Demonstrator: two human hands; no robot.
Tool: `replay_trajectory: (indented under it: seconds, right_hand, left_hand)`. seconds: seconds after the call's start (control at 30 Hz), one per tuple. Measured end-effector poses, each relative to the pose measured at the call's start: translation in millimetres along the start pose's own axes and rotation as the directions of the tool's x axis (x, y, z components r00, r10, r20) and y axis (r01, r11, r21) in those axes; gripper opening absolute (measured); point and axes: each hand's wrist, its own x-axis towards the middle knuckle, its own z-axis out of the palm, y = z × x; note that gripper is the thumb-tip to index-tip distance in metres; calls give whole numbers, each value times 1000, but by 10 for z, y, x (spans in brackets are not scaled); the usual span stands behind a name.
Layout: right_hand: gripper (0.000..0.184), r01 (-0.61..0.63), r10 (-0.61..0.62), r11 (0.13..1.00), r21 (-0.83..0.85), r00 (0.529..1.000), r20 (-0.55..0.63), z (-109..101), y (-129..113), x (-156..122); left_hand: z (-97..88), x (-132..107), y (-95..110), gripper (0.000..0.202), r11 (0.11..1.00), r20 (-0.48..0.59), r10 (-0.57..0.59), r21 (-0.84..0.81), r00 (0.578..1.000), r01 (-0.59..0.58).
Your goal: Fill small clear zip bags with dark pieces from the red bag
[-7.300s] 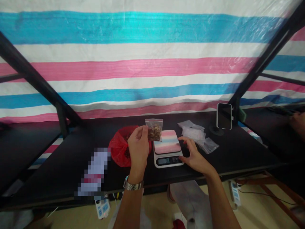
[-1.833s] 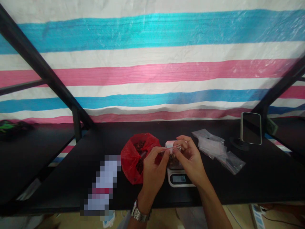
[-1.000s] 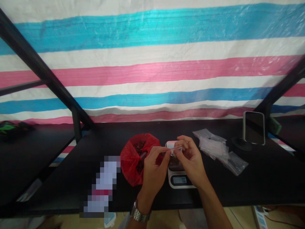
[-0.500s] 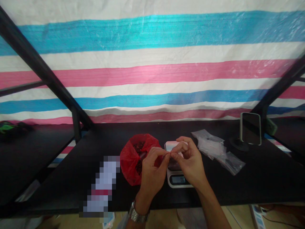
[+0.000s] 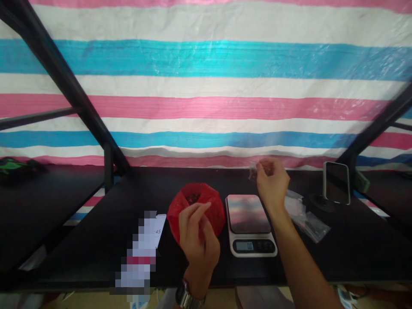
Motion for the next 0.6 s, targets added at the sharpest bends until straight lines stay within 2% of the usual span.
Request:
replay_trajectory:
  seconds: [0.03, 0.07, 0.13, 0.2, 0.27, 0.33, 0.37, 0.4, 0.43, 0.47, 0.5, 0.53, 0.57, 0.6]
  right_hand:
    - [7, 6, 0, 995, -102, 998, 55, 68, 62, 33]
    - [8, 6, 30, 979, -205, 985, 169, 132, 116, 35]
    - [11, 28, 113, 947, -321, 903, 414, 238, 181, -35]
    - [15, 62, 134, 945, -322, 824, 550, 304, 164, -171]
    - [16, 83, 71, 968, -238, 816, 574, 338, 52, -328]
    - [18, 108, -20, 988, -109, 793, 609, 357, -136, -483]
    - [18, 134, -70, 990, -51, 762, 644, 366, -245, -557]
    - [17, 183, -107, 983, -29, 689, 717, 376, -353, -629]
    - [15, 254, -124, 966, -40, 595, 794, 387, -452, -699]
    - [14, 331, -113, 941, -70, 502, 857, 399, -537, -766]
    - [12, 394, -81, 913, -110, 437, 896, 411, -603, -828]
    - [10, 436, -34, 886, -159, 404, 914, 423, -648, -885]
    - [8, 460, 12, 863, -210, 396, 918, 433, -672, -935]
    - [7, 466, 51, 847, -256, 408, 912, 443, -679, -978]
  left_hand:
    - [-36, 28, -41, 26, 999, -51, 10, 33, 999, -8]
    - [-71, 60, -86, 24, 998, -95, 6, 62, 995, 0]
    - [-138, 125, -180, 21, 993, -165, -30, 108, 986, 49]
    - [-198, 174, -269, 20, 986, -207, -76, 131, 975, 104]
    - [-244, 198, -346, 20, 980, -220, -111, 135, 969, 143]
    - [-270, 198, -414, 20, 976, -173, -135, 147, 976, 162]
    - [-276, 193, -444, 20, 973, -137, -143, 163, 980, 165]
    - [-278, 185, -473, 21, 970, -92, -145, 184, 985, 160]
    - [-276, 175, -500, 21, 967, -39, -141, 208, 989, 146]
    - [-271, 163, -527, 20, 964, 19, -136, 235, 990, 128]
    - [-266, 149, -552, 19, 958, 77, -131, 266, 988, 107]
    - [-261, 134, -577, 19, 950, 138, -131, 301, 982, 85]
    - [-257, 118, -602, 18, 938, 195, -138, 339, 971, 65]
    - [-256, 102, -626, 17, 923, 240, -152, 380, 959, 51]
